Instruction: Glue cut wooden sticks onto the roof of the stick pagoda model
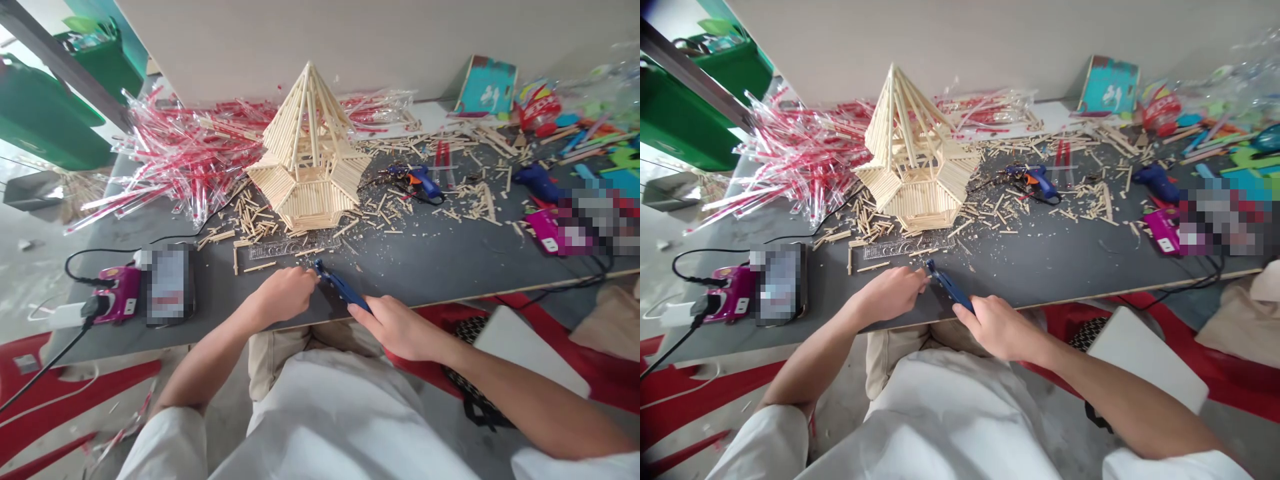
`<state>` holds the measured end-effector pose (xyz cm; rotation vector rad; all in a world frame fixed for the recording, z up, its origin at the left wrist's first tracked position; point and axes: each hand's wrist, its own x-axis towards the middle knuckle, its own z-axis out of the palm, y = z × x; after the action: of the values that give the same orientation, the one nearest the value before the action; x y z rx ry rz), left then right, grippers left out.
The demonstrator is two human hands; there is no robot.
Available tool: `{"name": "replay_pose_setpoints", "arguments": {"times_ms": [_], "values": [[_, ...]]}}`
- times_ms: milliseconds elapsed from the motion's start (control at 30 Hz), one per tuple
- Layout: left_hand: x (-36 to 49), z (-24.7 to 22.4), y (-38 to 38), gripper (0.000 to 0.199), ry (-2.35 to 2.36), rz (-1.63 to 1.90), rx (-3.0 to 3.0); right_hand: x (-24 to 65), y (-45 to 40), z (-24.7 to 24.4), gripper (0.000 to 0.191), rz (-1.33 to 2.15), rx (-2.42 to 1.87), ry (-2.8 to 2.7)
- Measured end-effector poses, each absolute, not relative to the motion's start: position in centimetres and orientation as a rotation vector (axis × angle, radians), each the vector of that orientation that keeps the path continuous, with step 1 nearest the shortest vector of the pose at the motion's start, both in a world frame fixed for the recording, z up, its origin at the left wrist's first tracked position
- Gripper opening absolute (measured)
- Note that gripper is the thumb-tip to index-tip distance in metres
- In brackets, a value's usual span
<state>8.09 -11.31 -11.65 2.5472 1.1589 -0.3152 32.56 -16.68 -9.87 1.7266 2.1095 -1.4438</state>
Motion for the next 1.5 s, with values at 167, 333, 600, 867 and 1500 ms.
{"name": "replay_pose_setpoints", "arguments": {"times_ms": [167, 333, 600, 867, 1500], "values": [[6.6, -11.9, -12.6, 0.030, 1.287, -0.272, 2.415, 34.0, -16.7, -8.6, 0.052, -1.458, 1.597, 2.111], [5.9, -12.4, -13.2, 0.033, 1.353, 0.099, 2.172, 37.6, -17.0, -7.6, 0.053, -1.298, 1.802, 2.113], [6.5, -14.8, -14.4, 0.030, 1.404, 0.697, 1.922, 40.9, -12.5, -12.3, 0.058, 0.126, 2.382, 1.931], [6.0, -16.7, -15.7, 0.024, 1.498, 0.818, 1.897, 39.7, -11.4, -15.6, 0.071, 0.351, 2.445, 1.906], [7.0, -15.8, -15.6, 0.023, 1.443, 0.666, 2.057, 34.4, -1.4, -14.0, 0.036, 0.064, 1.679, 2.667]]}}
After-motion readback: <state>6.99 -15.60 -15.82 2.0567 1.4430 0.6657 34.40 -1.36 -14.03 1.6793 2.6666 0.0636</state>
